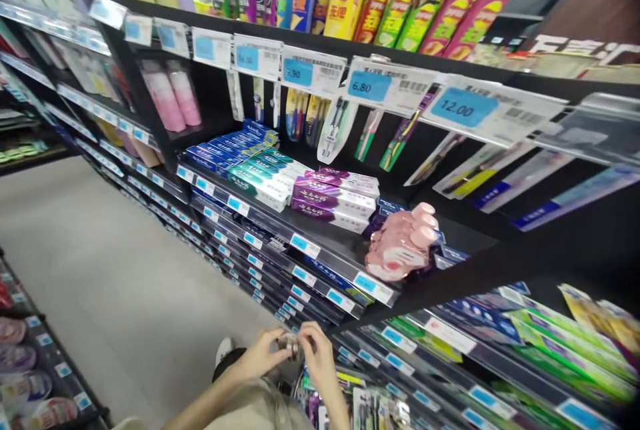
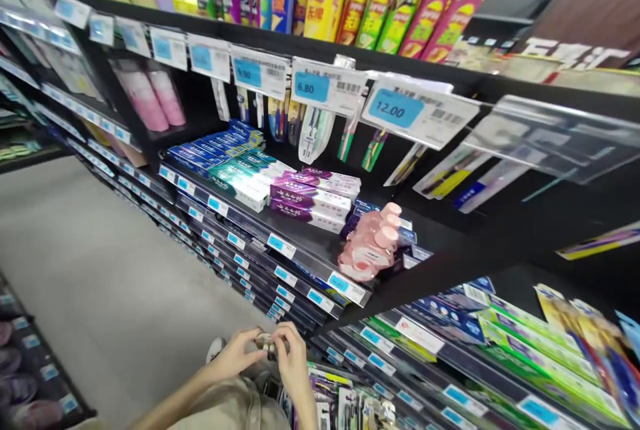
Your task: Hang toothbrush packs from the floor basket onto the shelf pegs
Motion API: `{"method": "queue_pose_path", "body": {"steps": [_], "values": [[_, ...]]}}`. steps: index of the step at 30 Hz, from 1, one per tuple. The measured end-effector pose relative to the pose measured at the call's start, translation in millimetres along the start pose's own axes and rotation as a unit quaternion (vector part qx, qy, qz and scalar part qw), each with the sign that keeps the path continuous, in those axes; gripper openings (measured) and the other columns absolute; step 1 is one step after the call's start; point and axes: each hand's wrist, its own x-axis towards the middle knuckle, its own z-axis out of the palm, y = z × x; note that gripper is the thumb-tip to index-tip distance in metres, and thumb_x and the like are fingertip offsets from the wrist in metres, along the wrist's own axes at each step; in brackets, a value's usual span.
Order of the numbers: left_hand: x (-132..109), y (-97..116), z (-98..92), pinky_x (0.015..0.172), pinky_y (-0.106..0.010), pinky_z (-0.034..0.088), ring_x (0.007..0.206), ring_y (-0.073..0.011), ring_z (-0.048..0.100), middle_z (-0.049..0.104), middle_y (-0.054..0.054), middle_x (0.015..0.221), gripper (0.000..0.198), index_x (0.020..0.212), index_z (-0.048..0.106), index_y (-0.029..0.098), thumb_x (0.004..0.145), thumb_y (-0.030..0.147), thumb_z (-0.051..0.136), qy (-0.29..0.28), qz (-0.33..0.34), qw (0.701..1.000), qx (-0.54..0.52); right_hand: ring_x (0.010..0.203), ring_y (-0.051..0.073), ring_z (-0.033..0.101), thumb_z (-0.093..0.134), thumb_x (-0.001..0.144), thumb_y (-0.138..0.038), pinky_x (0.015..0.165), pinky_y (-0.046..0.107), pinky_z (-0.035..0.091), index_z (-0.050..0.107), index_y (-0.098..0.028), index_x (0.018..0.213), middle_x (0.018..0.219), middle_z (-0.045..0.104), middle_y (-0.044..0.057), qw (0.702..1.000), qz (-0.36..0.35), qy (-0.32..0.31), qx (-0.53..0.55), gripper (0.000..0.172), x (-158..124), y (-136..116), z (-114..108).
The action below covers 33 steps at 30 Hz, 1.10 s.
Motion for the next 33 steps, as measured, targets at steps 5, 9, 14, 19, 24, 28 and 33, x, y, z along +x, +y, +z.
{"method": "queue_pose_path", "body": {"steps": [5,9,14,19,24,28,33], "values": [[-4.5,9.7,-17.9,0.084,-0.03,0.048,0.086,-0.0204,0.065,0.072,-0.005,0.086,0.027,0.083,0.073,0.019,0.096,0.036,0.057,0.072,0.056,0.996,-0.012,0.084,0.021,0.065,0.058,0.099,-0.04,0.078,0.03,0.052,0.066,-0.022,0.09,0.092,0.066,0.005,0.998,0.019,0.044,0.046,0.022,3.3,9.1,46.1],[-8.4,8.4,-30.5,0.074,-0.029,0.045,0.076,-0.0186,0.059,0.066,-0.005,0.078,0.041,0.077,0.069,0.017,0.097,0.05,0.055,0.156,0.03,0.987,-0.031,0.104,0.024,0.068,0.073,0.088,-0.041,0.093,0.036,0.056,0.063,-0.024,0.13,0.123,0.069,0.01,0.994,0.068,0.068,0.06,0.047,-6.0,29.2,65.9],[-3.3,23.8,-54.0,0.066,-0.027,0.042,0.07,-0.0164,0.053,0.061,-0.003,0.073,0.053,0.081,0.066,0.015,0.088,0.067,0.059,0.275,-0.022,0.944,-0.18,0.111,0.033,0.07,0.085,0.065,-0.025,0.099,0.044,0.056,0.066,-0.025,0.133,0.124,0.074,0.009,0.991,0.113,-0.067,0.002,0.07,-14.4,47.6,56.6],[5.3,42.4,-76.6,0.069,-0.027,0.043,0.074,-0.0166,0.054,0.062,-0.003,0.076,0.052,0.083,0.068,0.013,0.086,0.065,0.063,0.278,0.001,0.938,-0.209,0.079,0.03,0.071,0.08,0.072,-0.035,0.079,0.04,0.058,0.073,-0.021,0.115,0.088,0.077,0.005,0.986,0.134,-0.084,-0.059,0.046,-10.0,40.1,44.4],[12.3,53.1,-96.5,0.075,-0.028,0.046,0.083,-0.0198,0.059,0.069,-0.007,0.088,0.046,0.092,0.073,0.014,0.091,0.058,0.057,0.262,0.028,0.946,-0.187,0.076,0.028,0.071,0.082,0.07,-0.034,0.075,0.037,0.058,0.074,-0.023,0.105,0.086,0.077,0.003,0.992,0.121,-0.033,-0.028,0.037,-0.1,26.5,50.0],[21.2,49.3,-120.7,0.066,-0.025,0.042,0.071,-0.0157,0.055,0.065,-0.003,0.079,0.041,0.094,0.072,0.015,0.093,0.052,0.055,0.212,0.062,0.966,-0.132,0.083,0.03,0.073,0.085,0.063,-0.034,0.079,0.041,0.06,0.075,-0.022,0.104,0.094,0.078,0.006,0.991,0.13,0.038,0.001,0.044,13.5,28.4,70.5],[38.9,46.6,-180.9,0.064,-0.024,0.04,0.066,-0.014,0.054,0.066,-0.002,0.076,0.031,0.093,0.073,0.015,0.089,0.039,0.054,0.196,0.09,0.974,-0.065,0.079,0.027,0.07,0.086,0.06,-0.03,0.076,0.038,0.059,0.073,-0.018,0.105,0.09,0.077,0.006,0.982,0.178,0.052,0.024,0.048,45.3,16.9,114.4]]}}
